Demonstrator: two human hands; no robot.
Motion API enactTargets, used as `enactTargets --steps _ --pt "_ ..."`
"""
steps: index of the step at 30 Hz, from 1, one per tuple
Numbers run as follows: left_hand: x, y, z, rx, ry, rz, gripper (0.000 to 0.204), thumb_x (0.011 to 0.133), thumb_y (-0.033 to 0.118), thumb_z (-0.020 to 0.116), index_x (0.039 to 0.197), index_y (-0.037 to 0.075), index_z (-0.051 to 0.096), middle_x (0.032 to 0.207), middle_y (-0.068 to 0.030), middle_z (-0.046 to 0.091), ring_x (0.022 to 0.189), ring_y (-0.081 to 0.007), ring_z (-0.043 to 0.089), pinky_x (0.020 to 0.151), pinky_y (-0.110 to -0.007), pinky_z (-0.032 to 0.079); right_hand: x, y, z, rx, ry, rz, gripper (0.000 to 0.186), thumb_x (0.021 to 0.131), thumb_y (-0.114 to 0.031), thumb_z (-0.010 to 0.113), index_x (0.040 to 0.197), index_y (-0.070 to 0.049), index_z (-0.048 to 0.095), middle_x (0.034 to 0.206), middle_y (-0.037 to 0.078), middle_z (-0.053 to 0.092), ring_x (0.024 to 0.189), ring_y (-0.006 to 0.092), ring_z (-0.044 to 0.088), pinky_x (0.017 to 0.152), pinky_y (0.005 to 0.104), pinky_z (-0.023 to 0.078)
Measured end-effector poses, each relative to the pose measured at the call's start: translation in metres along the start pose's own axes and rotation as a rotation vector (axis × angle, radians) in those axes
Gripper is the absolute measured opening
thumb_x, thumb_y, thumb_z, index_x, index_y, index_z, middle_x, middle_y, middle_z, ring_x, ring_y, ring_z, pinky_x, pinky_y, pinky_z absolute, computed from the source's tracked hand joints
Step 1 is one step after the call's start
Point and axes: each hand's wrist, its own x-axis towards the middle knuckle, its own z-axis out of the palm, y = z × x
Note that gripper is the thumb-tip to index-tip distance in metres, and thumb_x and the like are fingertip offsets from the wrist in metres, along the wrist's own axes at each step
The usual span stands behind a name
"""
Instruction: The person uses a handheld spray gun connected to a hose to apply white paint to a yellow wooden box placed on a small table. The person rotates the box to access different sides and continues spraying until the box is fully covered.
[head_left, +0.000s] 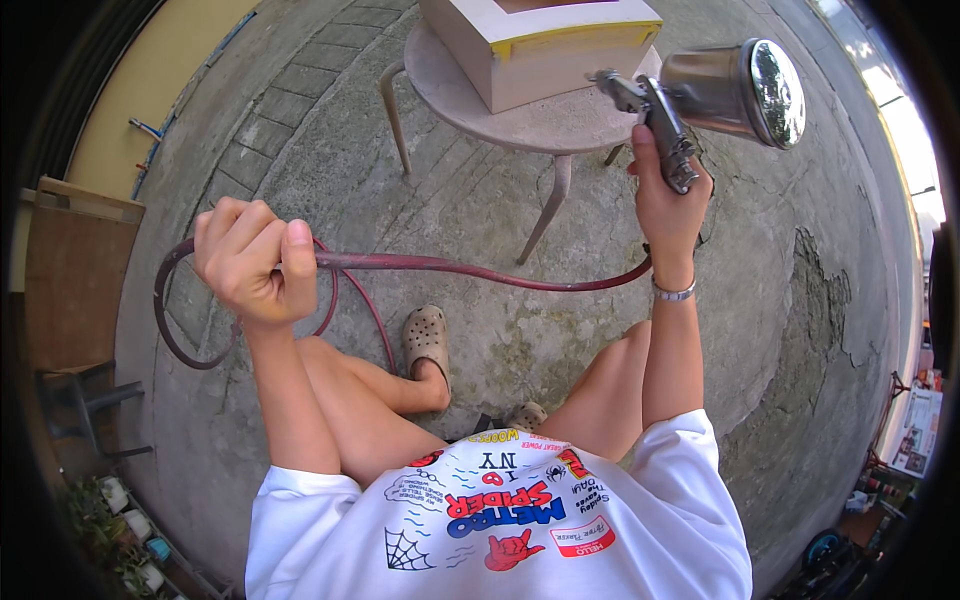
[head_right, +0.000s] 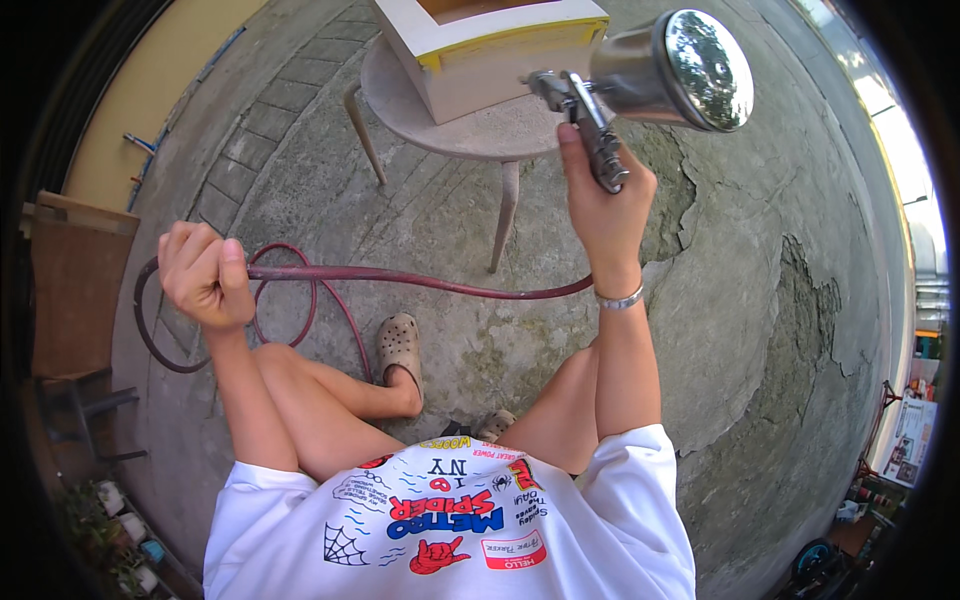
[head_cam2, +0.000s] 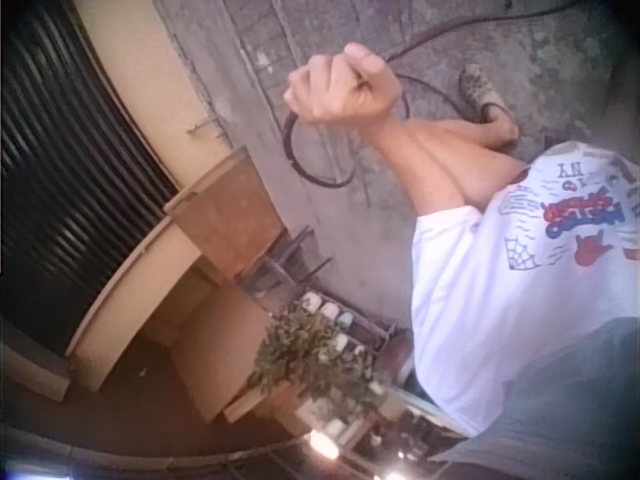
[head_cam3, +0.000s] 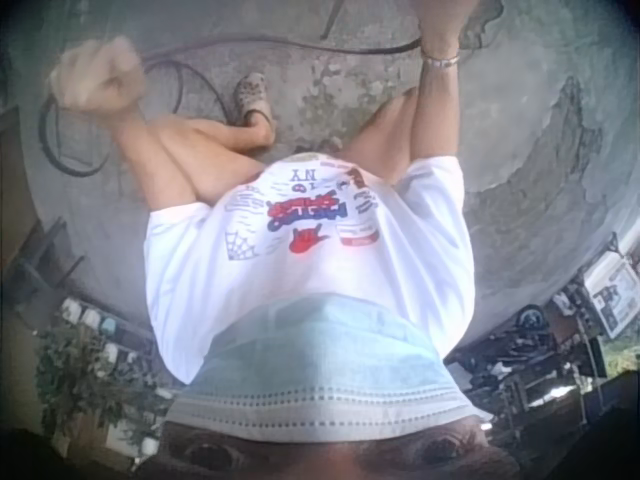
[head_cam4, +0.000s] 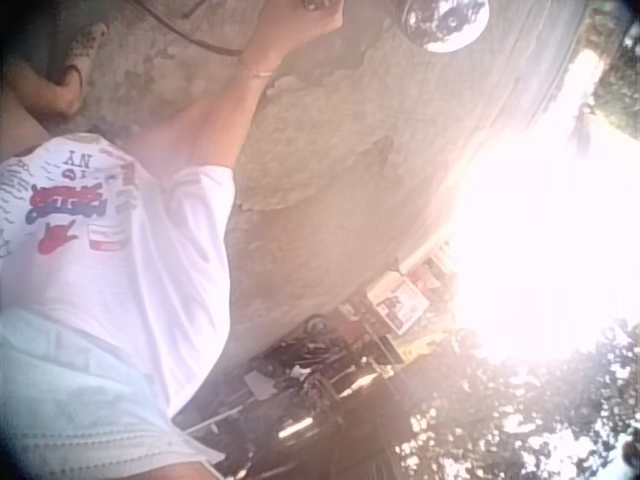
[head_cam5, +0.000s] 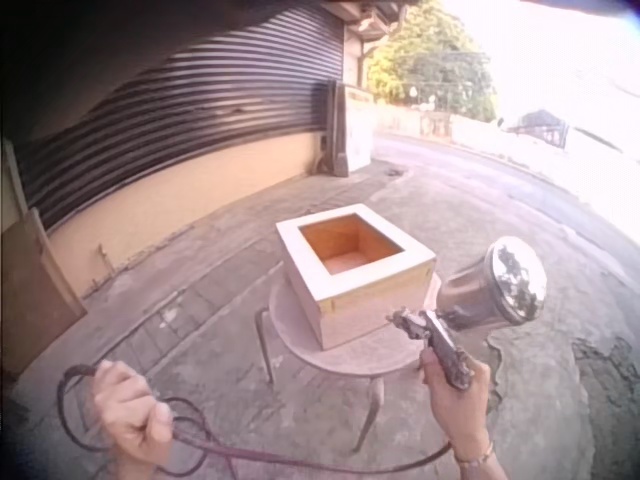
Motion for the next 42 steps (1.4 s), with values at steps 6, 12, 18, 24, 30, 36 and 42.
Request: enactTargets --steps 6,12,18,24,30,36,42 --pt "0.0 0.005 0.007 -0.029 0.003 0.028 0.031 0.073 0.018 0.065 0.053 0.01 0.043 0.057 -0.0029 0.043 0.059 -0.0228 0.048 0.058 -0.037 0.031 0.037 0.028 -0.02 -0.133 0.129 -0.005 0.043 0.096 -0.038 0.078 0.086 0.004 0.075 0.063 0.002 0.067 0.057 0.0073 0.057 0.056 0.0257 0.045" --pt "0.004 0.018 0.011 -0.062 -0.047 0.037 0.027 0.072 0.019 0.066 0.054 0.01 0.048 0.057 -0.0014 0.043 0.058 -0.0217 0.049 0.056 -0.036 0.031 0.073 0.053 -0.041 -0.271 0.259 0.016 0.045 0.097 -0.043 0.075 0.087 0.001 0.077 0.063 0.002 0.068 0.058 0.009 0.063 0.058 0.0274 0.048" --pt "0.004 0.018 0.011 -0.058 -0.021 0.01 0.028 0.074 0.018 0.065 0.054 0.01 0.048 0.057 -0.0015 0.043 0.058 -0.022 0.048 0.055 -0.036 0.031 0.069 0.041 -0.045 -0.047 0.319 0.177 0.045 0.098 -0.042 0.074 0.08 -0.001 0.076 0.059 0.001 0.064 0.051 0.0075 0.058 0.051 0.0282 0.043" --pt "0.002 0.003 0.005 -0.047 0.081 -0.01 0.029 0.075 0.016 0.064 0.054 0.008 0.046 0.057 -0.0038 0.042 0.058 -0.023 0.046 0.059 -0.037 0.031 0.019 0.015 -0.024 0.023 0.049 0.1 0.033 0.1 -0.036 0.072 0.087 -0.005 0.074 0.064 0.001 0.066 0.046 0.0045 0.052 0.042 0.024 0.036" --pt "-0.003 -0.006 -0.002 -0.012 0.086 -0.014 0.028 0.075 0.013 0.064 0.054 0.007 0.045 0.057 -0.004 0.04 0.058 -0.0226 0.043 0.063 -0.036 0.03 -0.018 -0.023 0.005 0.147 -0.107 0.087 0.031 0.097 -0.029 0.078 0.093 0.002 0.076 0.065 -0.001 0.064 0.056 0.0047 0.053 0.053 0.0237 0.04" --pt "-0.002 -0.006 -0.003 -0.003 0.084 -0.006 0.028 0.076 0.012 0.063 0.055 0.007 0.046 0.058 -0.0038 0.041 0.058 -0.0223 0.044 0.064 -0.036 0.03 -0.036 -0.042 0.018 0.172 -0.243 0.018 0.024 0.093 -0.022 0.081 0.09 0.001 0.072 0.061 0.003 0.06 0.056 0.0077 0.053 0.053 0.0266 0.041" --pt "-0.001 -0.01 -0.004 0.0 0.094 -0.025 0.028 0.077 0.013 0.064 0.056 0.007 0.047 0.058 -0.0038 0.041 0.059 -0.0221 0.044 0.064 -0.036 0.031 -0.044 -0.074 0.015 0.295 -0.381 -0.026 0.022 0.089 -0.019 0.084 0.091 0.0 0.072 0.063 0.008 0.061 0.053 0.0132 0.055 0.053 0.0292 0.043"
